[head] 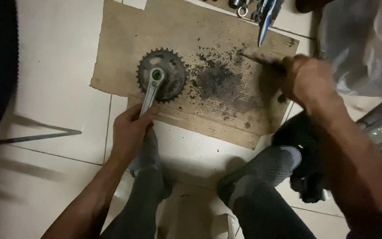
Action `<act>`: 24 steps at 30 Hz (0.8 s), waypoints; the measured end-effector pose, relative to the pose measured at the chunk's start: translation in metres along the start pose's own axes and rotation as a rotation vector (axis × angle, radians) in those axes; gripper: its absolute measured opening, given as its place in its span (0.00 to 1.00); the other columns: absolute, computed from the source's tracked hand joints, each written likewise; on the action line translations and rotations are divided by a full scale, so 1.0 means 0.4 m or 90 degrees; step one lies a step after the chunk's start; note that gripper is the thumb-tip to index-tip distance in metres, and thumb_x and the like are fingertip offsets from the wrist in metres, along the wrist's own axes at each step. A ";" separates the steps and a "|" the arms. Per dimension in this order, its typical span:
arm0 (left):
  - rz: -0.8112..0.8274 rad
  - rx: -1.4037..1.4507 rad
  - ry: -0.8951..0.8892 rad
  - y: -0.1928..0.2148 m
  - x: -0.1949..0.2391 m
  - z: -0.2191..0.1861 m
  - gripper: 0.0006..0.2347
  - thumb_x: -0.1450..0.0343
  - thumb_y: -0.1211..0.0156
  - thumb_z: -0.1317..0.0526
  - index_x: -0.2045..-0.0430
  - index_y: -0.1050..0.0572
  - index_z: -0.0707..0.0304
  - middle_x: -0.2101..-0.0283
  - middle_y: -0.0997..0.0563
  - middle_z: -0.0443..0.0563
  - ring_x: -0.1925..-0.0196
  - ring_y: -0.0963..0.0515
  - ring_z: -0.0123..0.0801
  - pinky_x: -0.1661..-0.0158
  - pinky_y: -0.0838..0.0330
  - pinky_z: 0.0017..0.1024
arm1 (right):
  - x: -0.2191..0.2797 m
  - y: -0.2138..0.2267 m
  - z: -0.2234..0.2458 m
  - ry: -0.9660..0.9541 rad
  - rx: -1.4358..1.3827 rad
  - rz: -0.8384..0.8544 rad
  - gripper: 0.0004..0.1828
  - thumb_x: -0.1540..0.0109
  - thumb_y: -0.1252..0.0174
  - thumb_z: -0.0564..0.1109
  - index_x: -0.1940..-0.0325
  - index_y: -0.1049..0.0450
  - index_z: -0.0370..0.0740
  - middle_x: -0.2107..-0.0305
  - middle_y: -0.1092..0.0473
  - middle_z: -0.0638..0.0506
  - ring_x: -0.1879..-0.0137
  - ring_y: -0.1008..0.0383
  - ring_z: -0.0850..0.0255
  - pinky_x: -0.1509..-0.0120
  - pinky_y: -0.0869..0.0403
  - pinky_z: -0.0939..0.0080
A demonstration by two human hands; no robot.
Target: The person scrubs a bicycle crankset with a metal wire brush and a steel wool pad to remove grime. They hold the crankset with one hand while scrubbing with the other, occasionally using a small metal tool to scrape debris from the teeth. The person wipes the crankset with a black cloth and places it on a cardboard sheet on the floor.
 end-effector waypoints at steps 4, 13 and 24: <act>0.017 0.003 -0.045 -0.010 -0.034 0.033 0.12 0.32 0.33 0.52 0.65 0.17 0.59 0.79 0.32 0.41 0.77 0.37 0.24 0.77 0.43 0.25 | -0.263 -0.094 -0.092 0.087 0.369 -0.078 0.07 0.35 0.40 0.36 0.62 0.19 0.47 0.71 0.21 0.49 0.70 0.20 0.60 0.68 0.19 0.62; 0.002 -0.227 -0.071 -0.028 -0.020 0.013 0.19 0.36 0.39 0.43 0.60 0.16 0.53 0.67 0.14 0.47 0.65 0.17 0.33 0.63 0.29 0.34 | 0.114 -0.038 0.043 -0.041 -0.383 0.030 0.40 0.41 0.56 0.78 0.37 0.26 0.54 0.39 0.30 0.45 0.39 0.28 0.50 0.44 0.28 0.49; 0.135 0.067 -0.081 -0.090 0.005 0.012 0.11 0.35 0.25 0.57 0.70 0.17 0.67 0.74 0.19 0.58 0.71 0.24 0.33 0.68 0.27 0.30 | 0.193 -0.144 0.210 0.653 -0.169 -0.367 0.09 0.36 0.38 0.41 0.52 0.23 0.41 0.50 0.31 0.35 0.43 0.29 0.33 0.43 0.28 0.40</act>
Point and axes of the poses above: each hand's wrist, its own x-axis away from the middle knuckle, its own y-axis out of the back of the hand, z = x × y, the point moved 6 cm from there along -x, towards the middle knuckle
